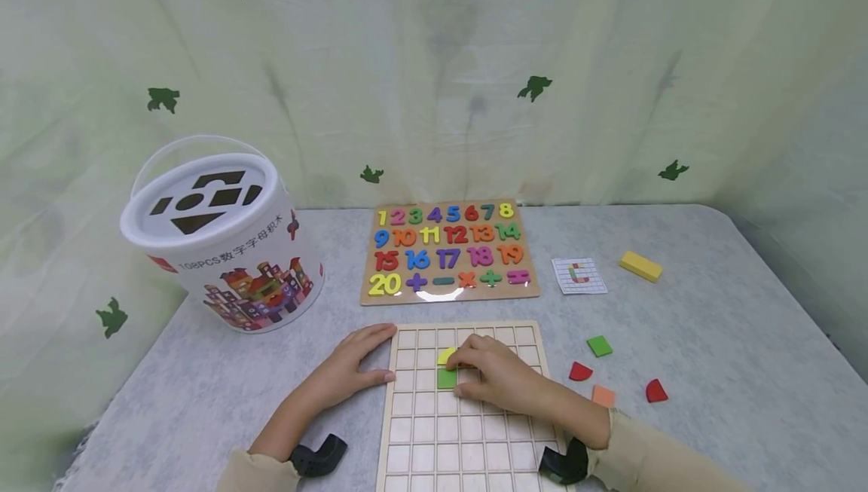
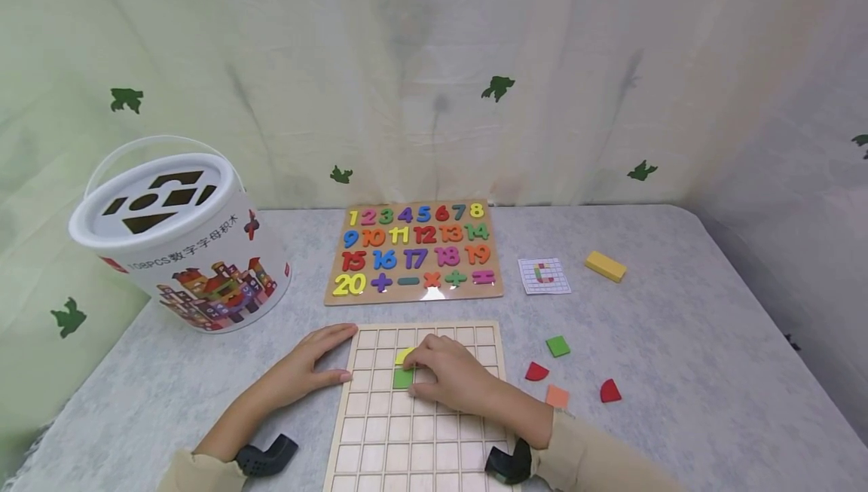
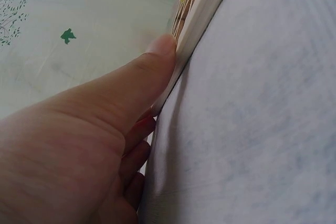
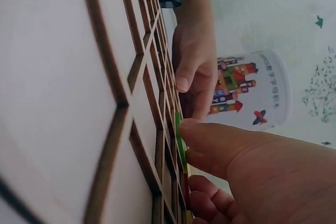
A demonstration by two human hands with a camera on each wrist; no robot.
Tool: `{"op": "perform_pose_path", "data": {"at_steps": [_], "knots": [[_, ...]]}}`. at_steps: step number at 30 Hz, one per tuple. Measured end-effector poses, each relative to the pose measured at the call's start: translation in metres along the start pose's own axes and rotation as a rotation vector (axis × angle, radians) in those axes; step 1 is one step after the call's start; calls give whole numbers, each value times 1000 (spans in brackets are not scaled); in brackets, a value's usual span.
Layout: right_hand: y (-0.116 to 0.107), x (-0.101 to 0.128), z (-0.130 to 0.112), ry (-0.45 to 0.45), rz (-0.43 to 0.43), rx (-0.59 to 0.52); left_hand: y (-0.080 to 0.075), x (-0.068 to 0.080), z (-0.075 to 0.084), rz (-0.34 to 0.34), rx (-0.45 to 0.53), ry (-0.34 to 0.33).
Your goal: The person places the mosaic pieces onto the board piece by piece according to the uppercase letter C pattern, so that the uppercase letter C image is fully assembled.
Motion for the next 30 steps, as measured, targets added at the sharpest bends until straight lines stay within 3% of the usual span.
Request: {"op": "perform_pose_path", "data": {"at_steps": [6, 11, 15, 24, 30], "knots": [[-11, 6, -4, 45, -106, -85, 1, 0, 0, 0, 8, -3], [-29, 18, -6, 79, -118, -102, 1, 0, 0, 1, 2, 0], [-45, 32, -3, 113, -54, -78, 0, 0, 1, 2, 1, 8], [-78, 70, 21, 101, 199, -15, -1, 1, 1, 0, 3, -1], [-92, 93, 53, 206, 267, 36, -1, 1, 1, -3, 11, -6]]}}
Point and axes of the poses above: each hand's wrist, its own x-axis away from the middle knuckle, its own y-axis out of the palm, z = x × y, the point moved 4 cm from there along -x, towards the middle knuckle, and after that the axes turned 3 degrees about -x, right-handed, at the moved point
